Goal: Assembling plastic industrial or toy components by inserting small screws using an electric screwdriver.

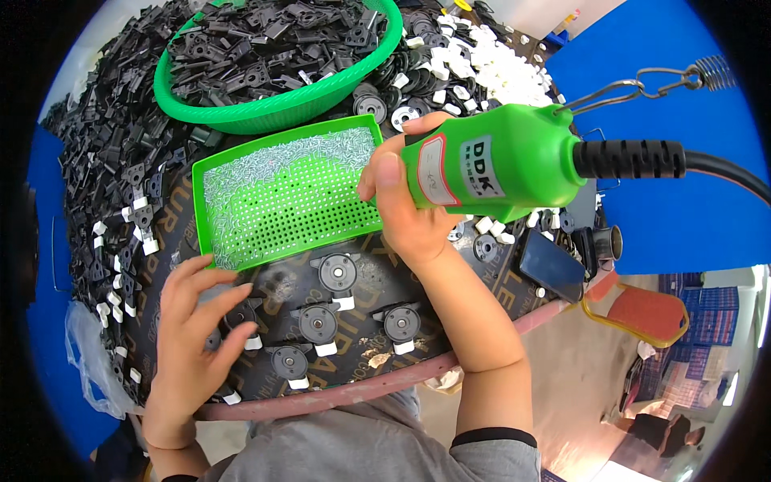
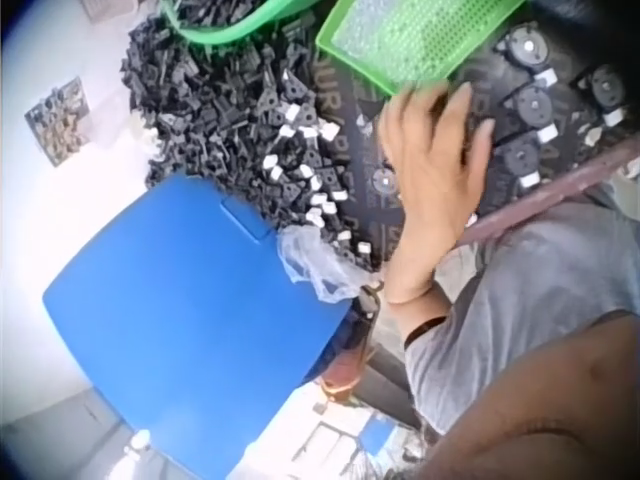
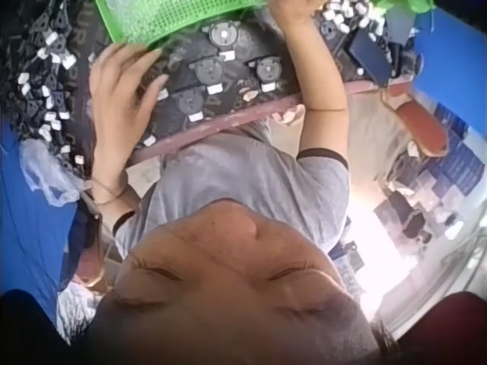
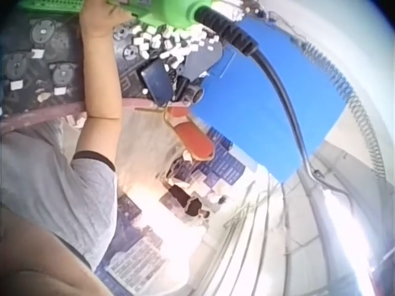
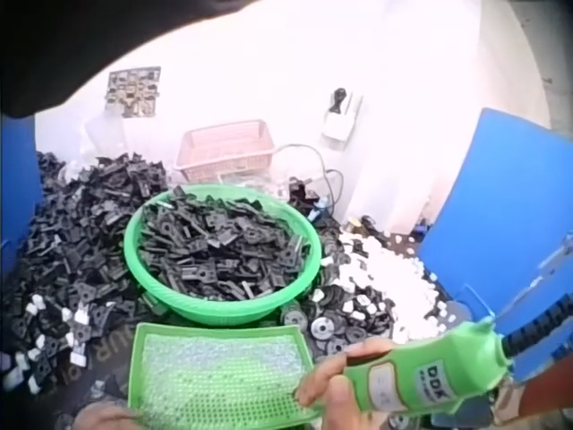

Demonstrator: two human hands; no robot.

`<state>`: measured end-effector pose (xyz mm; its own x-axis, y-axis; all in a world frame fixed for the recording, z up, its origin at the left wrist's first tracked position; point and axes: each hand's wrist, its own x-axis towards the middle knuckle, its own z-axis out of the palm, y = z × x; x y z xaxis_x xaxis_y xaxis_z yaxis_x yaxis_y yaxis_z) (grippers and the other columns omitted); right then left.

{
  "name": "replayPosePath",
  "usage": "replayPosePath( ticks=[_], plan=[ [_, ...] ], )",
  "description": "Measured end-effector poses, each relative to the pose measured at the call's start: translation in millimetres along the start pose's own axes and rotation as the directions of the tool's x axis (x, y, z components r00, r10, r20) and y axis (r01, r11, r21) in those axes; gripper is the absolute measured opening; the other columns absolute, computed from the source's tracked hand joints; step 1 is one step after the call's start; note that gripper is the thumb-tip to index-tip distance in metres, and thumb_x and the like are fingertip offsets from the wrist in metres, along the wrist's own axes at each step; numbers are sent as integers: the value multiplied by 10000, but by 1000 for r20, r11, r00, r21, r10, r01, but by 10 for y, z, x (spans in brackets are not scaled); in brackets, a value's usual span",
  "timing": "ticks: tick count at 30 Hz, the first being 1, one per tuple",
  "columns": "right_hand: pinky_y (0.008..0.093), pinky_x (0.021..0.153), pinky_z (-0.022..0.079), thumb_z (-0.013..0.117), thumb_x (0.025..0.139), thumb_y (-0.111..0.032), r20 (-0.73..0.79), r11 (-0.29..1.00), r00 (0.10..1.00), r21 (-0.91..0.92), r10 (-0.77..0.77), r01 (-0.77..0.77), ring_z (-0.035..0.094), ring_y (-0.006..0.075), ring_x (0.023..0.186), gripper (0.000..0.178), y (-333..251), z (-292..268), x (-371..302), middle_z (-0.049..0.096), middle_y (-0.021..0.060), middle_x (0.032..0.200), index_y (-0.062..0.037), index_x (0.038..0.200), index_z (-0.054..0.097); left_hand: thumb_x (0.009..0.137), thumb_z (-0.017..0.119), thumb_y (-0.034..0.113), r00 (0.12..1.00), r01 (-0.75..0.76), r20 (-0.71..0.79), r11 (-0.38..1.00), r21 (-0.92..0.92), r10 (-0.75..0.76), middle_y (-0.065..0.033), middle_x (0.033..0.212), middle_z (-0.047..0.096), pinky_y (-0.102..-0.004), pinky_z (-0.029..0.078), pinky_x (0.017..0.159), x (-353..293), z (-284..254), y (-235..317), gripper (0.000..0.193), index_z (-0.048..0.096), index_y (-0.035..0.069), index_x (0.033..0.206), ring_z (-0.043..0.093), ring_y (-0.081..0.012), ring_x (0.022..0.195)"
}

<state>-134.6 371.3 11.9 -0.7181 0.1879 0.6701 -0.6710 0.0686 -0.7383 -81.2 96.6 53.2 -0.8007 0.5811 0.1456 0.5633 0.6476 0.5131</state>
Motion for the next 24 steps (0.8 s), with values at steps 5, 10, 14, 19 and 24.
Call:
replayPosePath(
  ticks=[5,10,14,19,24],
  plan=[
    [339,492,475,551,969,-203,-15,1000,1000,-1,-4,4,500,179,506,324,16,-16,2,519,101,661,-66,1192,360,716,801,176,981,-155,101,984,-82,163,-151,1332,492,-571,274,1100,418,183,101,426,681,115,1120,369,-406,1337],
    [332,481,467,562,967,-258,-68,988,997,143,-43,53,510,181,509,349,-329,3,37,522,96,658,-85,1195,363,669,841,233,953,-266,114,955,-129,281,-166,1467,396,-604,181,1146,720,509,-23,498,702,173,1143,239,-420,1429],
    [318,410,455,470,971,-340,22,999,1000,43,-20,19,490,176,471,375,-899,55,-98,482,72,641,-94,1241,383,603,876,252,946,-281,127,950,-133,298,-157,1500,370,-612,153,1155,790,659,-64,497,741,184,1077,206,-427,1442],
    [323,459,471,659,913,-362,-6,984,984,2,178,-178,509,183,495,491,-897,195,-345,511,86,627,-109,1217,368,575,886,242,960,-231,117,957,-174,253,-141,1510,365,-620,137,1159,790,747,-114,472,761,189,1027,199,-430,1443],
    [334,463,457,631,929,-334,157,980,967,-28,201,-199,482,179,485,454,-745,118,-239,492,87,611,-98,1210,364,556,893,220,965,-239,63,955,-177,253,-152,1461,423,-581,189,1164,833,763,-59,427,775,144,959,263,-409,1418]
  ],
)
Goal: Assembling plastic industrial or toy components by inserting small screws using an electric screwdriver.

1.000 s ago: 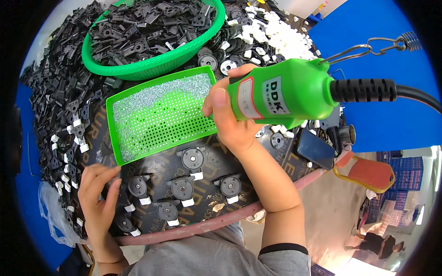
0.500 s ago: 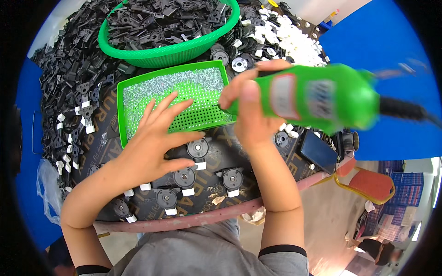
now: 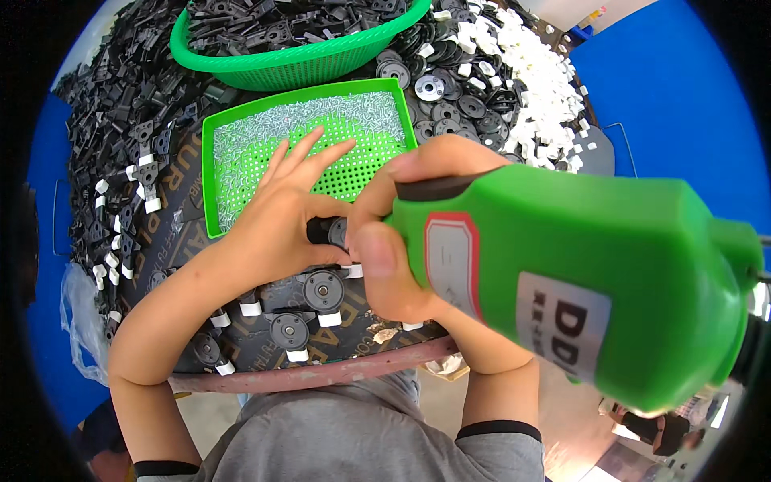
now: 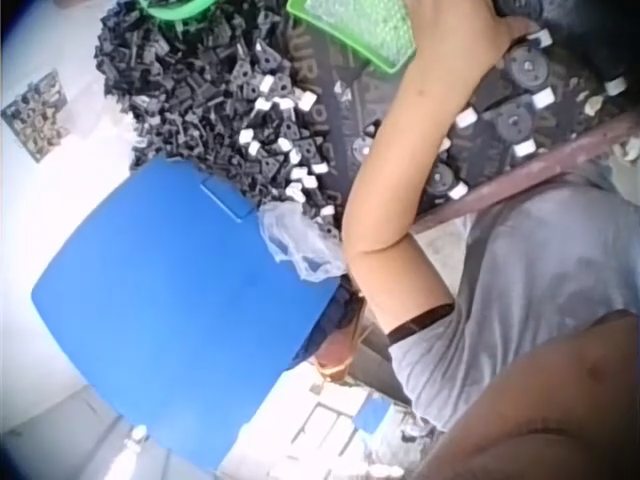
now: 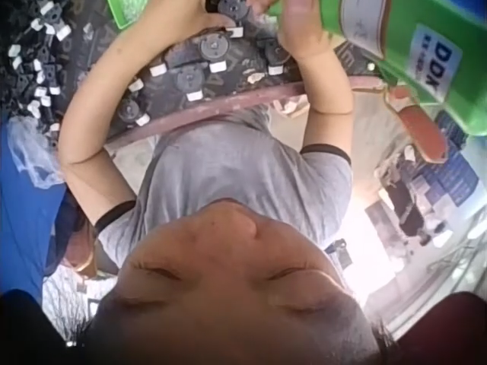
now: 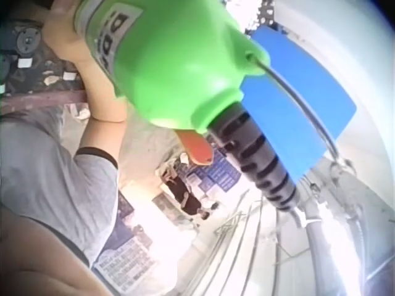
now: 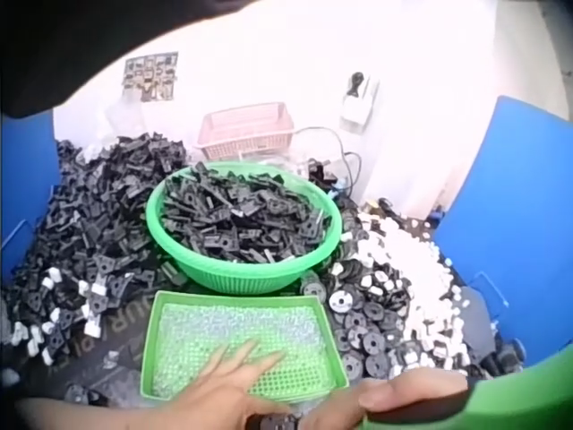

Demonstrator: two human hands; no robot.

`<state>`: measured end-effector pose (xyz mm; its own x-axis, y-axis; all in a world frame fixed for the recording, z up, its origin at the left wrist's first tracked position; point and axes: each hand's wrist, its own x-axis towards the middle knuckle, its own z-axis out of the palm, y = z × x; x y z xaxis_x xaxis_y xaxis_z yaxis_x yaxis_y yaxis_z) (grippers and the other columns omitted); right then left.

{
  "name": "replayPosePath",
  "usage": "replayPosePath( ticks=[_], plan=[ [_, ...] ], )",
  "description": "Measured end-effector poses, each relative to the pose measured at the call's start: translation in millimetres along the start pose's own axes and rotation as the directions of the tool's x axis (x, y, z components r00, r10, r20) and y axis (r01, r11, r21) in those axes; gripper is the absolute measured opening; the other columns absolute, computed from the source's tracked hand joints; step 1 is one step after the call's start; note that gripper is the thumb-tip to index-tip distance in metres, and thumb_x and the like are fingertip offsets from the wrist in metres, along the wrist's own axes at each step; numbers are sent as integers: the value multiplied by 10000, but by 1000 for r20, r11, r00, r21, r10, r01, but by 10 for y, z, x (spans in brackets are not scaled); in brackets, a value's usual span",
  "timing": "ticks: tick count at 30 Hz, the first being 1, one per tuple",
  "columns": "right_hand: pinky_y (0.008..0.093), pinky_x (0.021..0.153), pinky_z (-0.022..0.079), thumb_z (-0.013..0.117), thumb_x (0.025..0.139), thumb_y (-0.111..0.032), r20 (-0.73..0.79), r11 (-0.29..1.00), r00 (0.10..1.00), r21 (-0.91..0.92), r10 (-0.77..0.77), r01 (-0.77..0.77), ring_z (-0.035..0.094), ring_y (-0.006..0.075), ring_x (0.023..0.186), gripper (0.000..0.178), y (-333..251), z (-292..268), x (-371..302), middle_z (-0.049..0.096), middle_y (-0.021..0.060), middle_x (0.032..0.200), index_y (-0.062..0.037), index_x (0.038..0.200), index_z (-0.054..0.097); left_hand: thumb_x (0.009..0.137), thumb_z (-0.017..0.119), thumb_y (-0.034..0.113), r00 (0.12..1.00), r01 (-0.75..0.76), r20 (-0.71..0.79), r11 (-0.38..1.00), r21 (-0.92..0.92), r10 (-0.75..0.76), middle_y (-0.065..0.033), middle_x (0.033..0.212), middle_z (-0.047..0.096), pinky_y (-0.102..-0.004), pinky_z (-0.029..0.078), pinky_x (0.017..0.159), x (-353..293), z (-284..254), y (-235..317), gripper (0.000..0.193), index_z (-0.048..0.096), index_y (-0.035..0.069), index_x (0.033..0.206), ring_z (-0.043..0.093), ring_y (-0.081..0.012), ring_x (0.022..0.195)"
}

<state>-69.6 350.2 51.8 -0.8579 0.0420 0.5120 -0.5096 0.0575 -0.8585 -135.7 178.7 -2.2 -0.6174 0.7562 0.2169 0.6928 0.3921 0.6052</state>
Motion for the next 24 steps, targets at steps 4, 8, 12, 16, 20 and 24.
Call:
replayPosePath(
  ticks=[4,8,12,16,20,24],
  plan=[
    [337,465,456,622,933,-309,23,997,999,-67,-48,49,483,181,485,435,64,-16,-8,490,91,609,-91,1206,364,559,890,222,1000,-9,7,1000,-5,9,-151,1464,419,-570,181,1170,2,4,-22,434,774,146,969,265,-404,1416],
    [333,460,456,625,933,-298,41,993,998,-102,-53,57,483,182,481,424,116,-13,-24,493,91,607,-82,1195,371,561,888,236,1000,-15,17,1000,13,14,-144,1472,411,-562,171,1174,-2,-4,-36,444,772,149,981,268,-398,1415],
    [330,453,458,623,936,-296,79,991,994,-105,-69,78,484,180,476,413,190,-29,15,497,87,605,-74,1184,379,578,876,231,1000,-28,12,999,23,28,-130,1474,417,-551,166,1178,10,-9,-52,421,773,137,975,273,-383,1416],
    [327,447,460,621,940,-294,117,987,988,-109,-101,114,485,178,471,402,215,-62,42,502,83,603,-66,1173,387,590,866,221,999,-40,19,999,2,40,-118,1470,432,-542,163,1181,40,-18,-6,393,777,126,961,276,-367,1419],
    [324,440,461,619,943,-292,158,982,978,-103,-140,157,486,176,466,392,241,-66,111,506,79,601,-57,1162,395,582,868,212,999,-32,28,999,11,32,-113,1469,441,-539,164,1180,50,-19,6,389,779,121,950,286,-360,1416],
    [325,425,459,575,957,-311,75,975,974,74,-214,209,479,176,455,374,130,-46,210,502,71,599,-62,1184,411,567,871,225,999,-22,35,1000,4,22,-111,1487,416,-588,165,1166,-10,13,-30,424,768,114,963,272,-394,1421]
  ],
)
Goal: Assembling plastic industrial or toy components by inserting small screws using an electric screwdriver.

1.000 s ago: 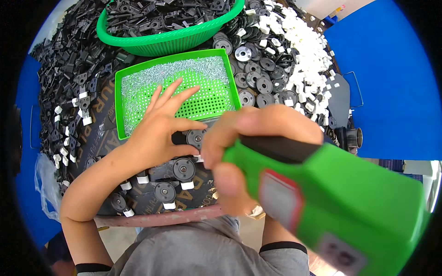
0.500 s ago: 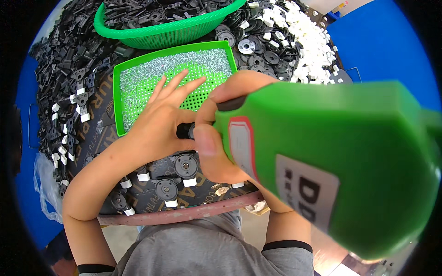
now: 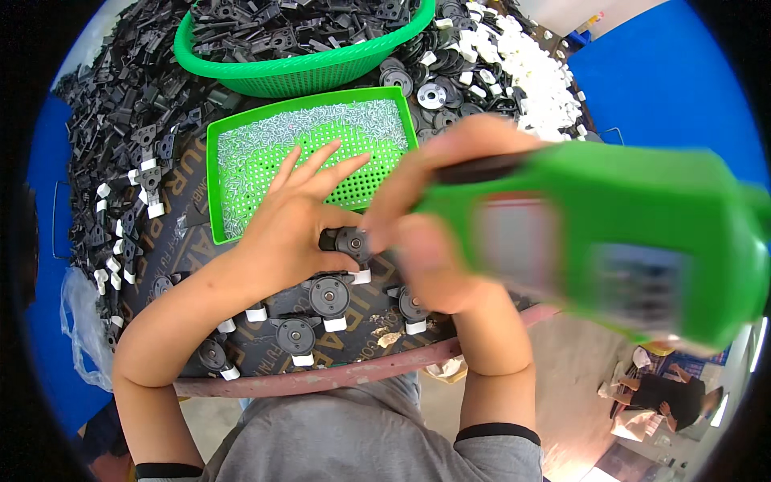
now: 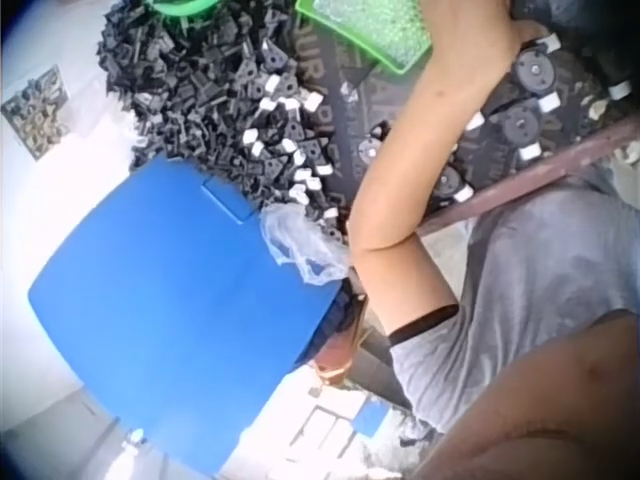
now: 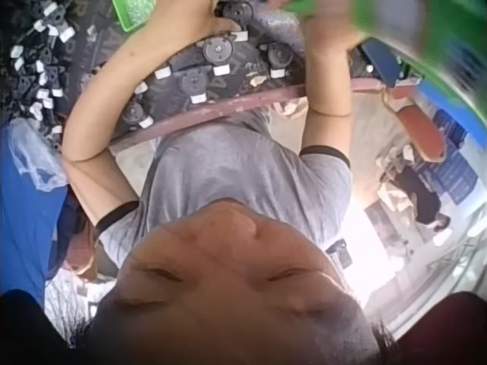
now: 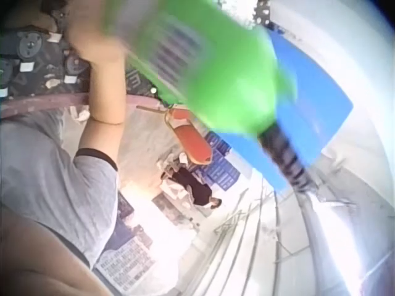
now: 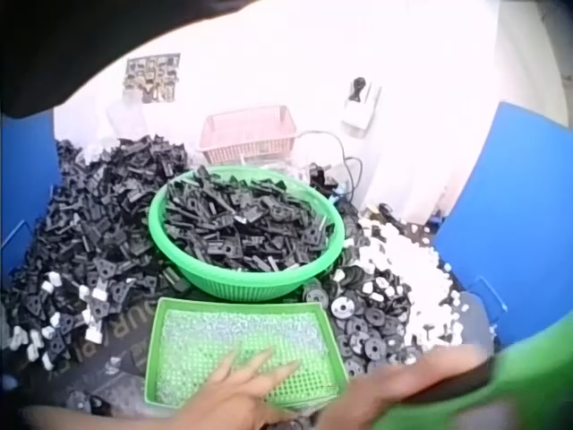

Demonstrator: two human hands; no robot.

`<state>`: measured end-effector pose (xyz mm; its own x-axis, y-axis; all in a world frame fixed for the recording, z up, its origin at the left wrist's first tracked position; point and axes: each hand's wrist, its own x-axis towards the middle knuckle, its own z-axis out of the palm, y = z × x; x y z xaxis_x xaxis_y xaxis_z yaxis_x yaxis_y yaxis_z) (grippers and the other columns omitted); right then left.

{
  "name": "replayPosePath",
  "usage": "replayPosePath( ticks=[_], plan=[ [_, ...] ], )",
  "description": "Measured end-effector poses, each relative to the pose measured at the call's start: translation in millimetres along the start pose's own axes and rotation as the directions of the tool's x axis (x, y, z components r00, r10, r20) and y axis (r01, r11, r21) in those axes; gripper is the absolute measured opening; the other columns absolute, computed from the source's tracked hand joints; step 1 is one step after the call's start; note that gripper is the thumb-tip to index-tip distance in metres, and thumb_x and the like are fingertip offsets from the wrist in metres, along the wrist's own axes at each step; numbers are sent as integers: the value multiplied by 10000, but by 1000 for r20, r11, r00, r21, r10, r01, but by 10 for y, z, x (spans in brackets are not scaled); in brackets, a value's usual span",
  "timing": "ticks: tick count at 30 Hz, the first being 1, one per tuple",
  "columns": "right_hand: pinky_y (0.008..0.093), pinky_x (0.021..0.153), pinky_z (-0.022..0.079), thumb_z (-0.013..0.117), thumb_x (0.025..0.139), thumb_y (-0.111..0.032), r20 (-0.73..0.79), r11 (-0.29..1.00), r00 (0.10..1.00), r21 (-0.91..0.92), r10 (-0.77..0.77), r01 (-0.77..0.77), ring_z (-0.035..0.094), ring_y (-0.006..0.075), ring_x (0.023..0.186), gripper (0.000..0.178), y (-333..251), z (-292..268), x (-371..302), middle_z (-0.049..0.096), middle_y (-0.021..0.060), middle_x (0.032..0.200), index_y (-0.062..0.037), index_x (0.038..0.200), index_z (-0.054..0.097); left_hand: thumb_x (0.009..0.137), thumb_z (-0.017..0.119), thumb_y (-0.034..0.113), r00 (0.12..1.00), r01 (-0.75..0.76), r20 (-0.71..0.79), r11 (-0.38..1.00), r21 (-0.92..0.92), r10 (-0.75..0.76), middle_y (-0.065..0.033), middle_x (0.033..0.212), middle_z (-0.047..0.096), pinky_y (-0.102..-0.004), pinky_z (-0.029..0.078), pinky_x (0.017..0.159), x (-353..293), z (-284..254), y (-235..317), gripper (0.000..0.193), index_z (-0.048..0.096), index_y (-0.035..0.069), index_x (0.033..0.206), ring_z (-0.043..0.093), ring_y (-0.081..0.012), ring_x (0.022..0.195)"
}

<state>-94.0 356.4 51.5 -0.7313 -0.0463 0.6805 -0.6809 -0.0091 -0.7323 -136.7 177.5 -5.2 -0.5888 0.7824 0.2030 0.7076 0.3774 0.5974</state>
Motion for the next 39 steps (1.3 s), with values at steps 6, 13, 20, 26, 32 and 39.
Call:
replayPosePath(
  ticks=[6,13,20,26,32,39],
  plan=[
    [347,492,456,500,967,-192,-290,997,957,-71,9,-31,476,166,513,259,196,-115,240,493,64,661,-93,1184,400,543,881,307,993,98,-60,995,-33,-100,-145,1464,436,-582,158,1166,-75,72,72,535,754,123,1030,293,-388,1413],
    [328,490,471,525,967,-130,-249,998,968,-39,45,-56,509,169,487,261,552,-79,156,520,93,641,-27,1156,379,572,869,368,993,100,-64,995,30,-98,-142,1426,482,-575,163,1167,-79,82,55,519,759,123,1016,322,-387,1397],
    [329,494,474,528,966,-114,-236,997,971,-56,47,-62,514,170,494,257,591,-83,152,523,92,645,-22,1153,378,600,862,357,994,98,-50,995,20,-97,-137,1383,524,-558,171,1172,-70,95,27,471,765,112,990,347,-377,1383],
    [330,510,483,530,969,-112,-228,998,973,-43,38,-49,529,173,515,263,585,-102,113,534,101,662,-14,1158,376,604,862,351,995,79,-58,997,22,-77,-139,1378,529,-560,185,1167,-52,112,33,463,768,108,987,359,-382,1375],
    [330,490,473,527,969,-100,-254,995,967,-88,19,-43,523,175,499,267,568,-64,129,526,90,642,-23,1171,370,602,863,351,995,81,-58,997,20,-80,-141,1380,531,-571,196,1158,-53,105,33,469,767,105,989,369,-395,1369],
    [333,462,435,498,981,-296,-96,995,995,103,5,5,457,184,489,333,-227,-23,128,478,73,648,-111,1235,388,589,869,324,992,84,-91,996,8,-83,-143,1363,550,-531,189,1177,-68,111,26,438,777,109,959,376,-375,1368]
  ],
)
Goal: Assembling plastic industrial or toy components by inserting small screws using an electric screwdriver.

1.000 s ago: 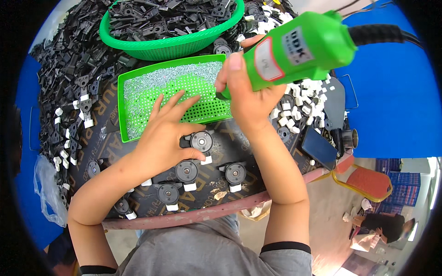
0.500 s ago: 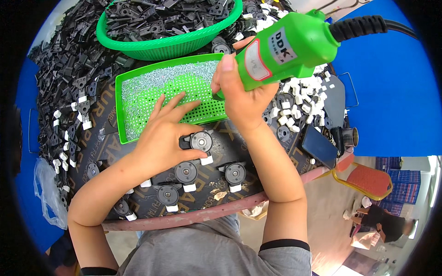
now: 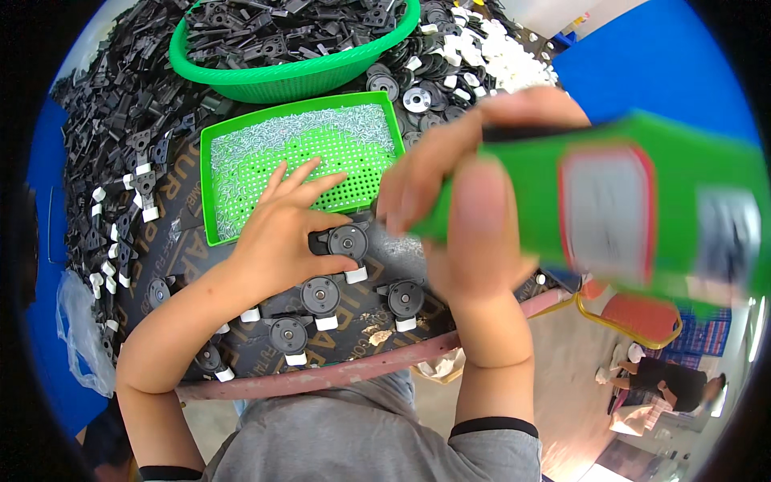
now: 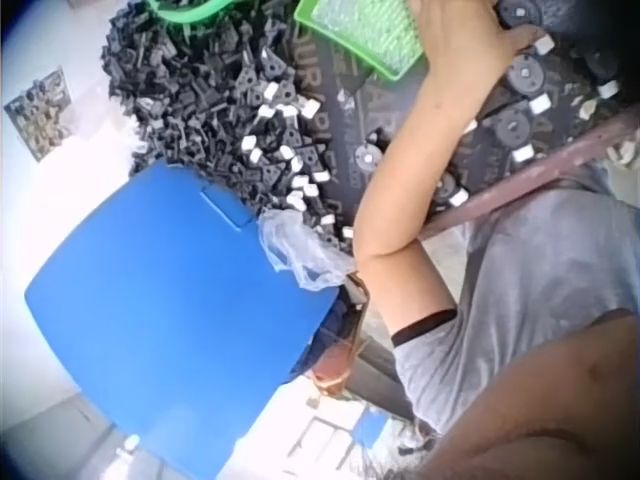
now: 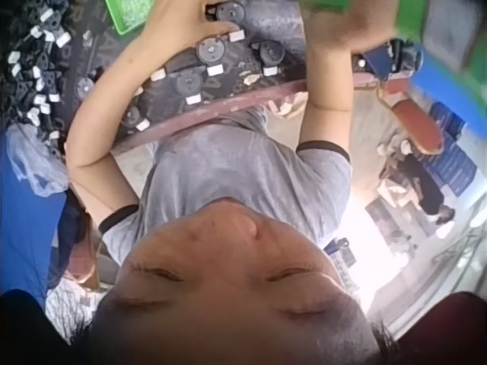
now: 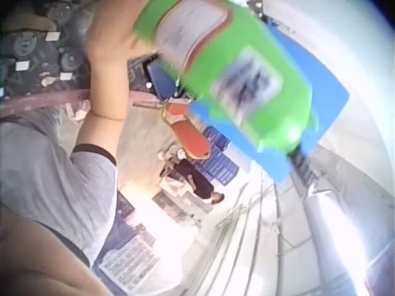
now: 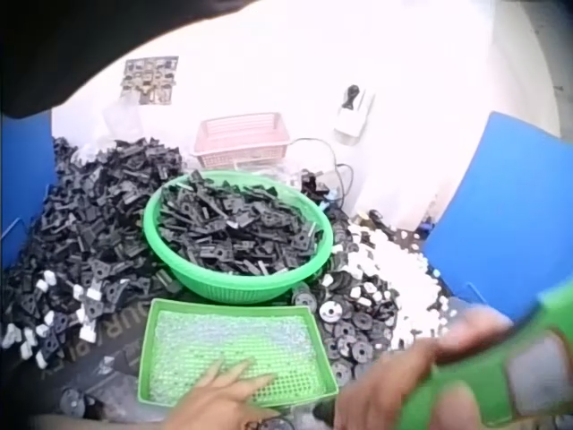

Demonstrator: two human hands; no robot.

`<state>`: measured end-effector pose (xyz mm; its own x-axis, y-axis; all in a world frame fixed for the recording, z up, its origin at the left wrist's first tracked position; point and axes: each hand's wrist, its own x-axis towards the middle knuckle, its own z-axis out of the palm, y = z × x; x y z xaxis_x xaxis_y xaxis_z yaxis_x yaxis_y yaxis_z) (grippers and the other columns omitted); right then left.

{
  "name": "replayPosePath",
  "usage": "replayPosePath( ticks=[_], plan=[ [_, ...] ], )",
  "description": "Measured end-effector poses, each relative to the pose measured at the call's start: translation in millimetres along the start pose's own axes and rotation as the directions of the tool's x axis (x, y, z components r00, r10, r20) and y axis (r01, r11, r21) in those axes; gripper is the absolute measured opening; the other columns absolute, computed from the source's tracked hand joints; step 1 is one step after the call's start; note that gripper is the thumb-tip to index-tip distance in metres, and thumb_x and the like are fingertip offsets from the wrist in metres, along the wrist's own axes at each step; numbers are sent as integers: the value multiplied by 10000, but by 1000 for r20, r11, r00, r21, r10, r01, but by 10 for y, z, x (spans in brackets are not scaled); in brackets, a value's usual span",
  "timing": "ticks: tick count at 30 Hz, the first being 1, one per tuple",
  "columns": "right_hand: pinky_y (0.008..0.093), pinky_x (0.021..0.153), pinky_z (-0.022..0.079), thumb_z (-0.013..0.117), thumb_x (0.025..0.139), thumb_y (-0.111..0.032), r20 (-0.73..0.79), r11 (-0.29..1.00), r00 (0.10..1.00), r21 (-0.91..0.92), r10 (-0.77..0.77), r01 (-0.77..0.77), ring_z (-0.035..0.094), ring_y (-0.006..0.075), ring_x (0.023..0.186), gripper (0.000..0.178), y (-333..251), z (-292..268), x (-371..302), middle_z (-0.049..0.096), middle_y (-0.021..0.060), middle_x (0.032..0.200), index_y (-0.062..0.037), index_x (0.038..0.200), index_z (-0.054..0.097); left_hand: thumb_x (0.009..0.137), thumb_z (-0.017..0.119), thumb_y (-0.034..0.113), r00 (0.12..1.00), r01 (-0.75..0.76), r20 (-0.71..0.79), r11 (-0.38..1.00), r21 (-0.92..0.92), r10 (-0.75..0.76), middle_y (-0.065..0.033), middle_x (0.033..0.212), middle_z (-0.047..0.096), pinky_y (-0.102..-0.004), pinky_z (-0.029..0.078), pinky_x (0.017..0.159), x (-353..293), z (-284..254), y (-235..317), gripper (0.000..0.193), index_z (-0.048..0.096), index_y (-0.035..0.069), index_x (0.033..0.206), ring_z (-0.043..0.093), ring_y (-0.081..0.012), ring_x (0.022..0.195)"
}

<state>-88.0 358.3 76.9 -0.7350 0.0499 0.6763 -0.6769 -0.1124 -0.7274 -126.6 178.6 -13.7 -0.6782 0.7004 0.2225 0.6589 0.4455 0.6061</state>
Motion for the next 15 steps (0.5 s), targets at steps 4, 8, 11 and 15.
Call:
replayPosePath(
  ticks=[4,8,11,15],
  plan=[
    [353,501,471,595,952,-276,190,982,975,-168,118,-86,501,188,528,424,-93,94,-255,498,73,641,-94,1253,359,577,876,325,1000,-4,-20,1000,-13,4,-145,1357,555,-530,192,1177,-33,26,-58,447,778,109,956,374,-377,1368],
    [362,526,484,623,940,-297,144,960,972,-237,184,-147,525,192,538,418,44,106,-353,513,79,632,-81,1192,370,576,877,313,1000,-3,-8,1000,-11,3,-147,1358,554,-522,194,1178,-5,21,-16,445,779,108,958,376,-376,1367],
    [355,534,486,615,943,-307,91,955,972,-226,218,-193,524,188,535,404,60,139,-362,509,78,628,-91,1177,366,586,873,309,1000,15,8,1000,-8,-14,-144,1364,549,-515,194,1180,-6,6,-1,433,779,110,960,375,-371,1367],
    [342,521,482,605,948,-321,65,951,972,-229,226,-206,522,184,532,414,85,165,-362,505,81,624,-95,1186,353,601,865,310,999,32,33,999,0,-32,-140,1373,540,-505,193,1183,-1,-3,4,423,778,115,966,374,-360,1368]
  ],
)
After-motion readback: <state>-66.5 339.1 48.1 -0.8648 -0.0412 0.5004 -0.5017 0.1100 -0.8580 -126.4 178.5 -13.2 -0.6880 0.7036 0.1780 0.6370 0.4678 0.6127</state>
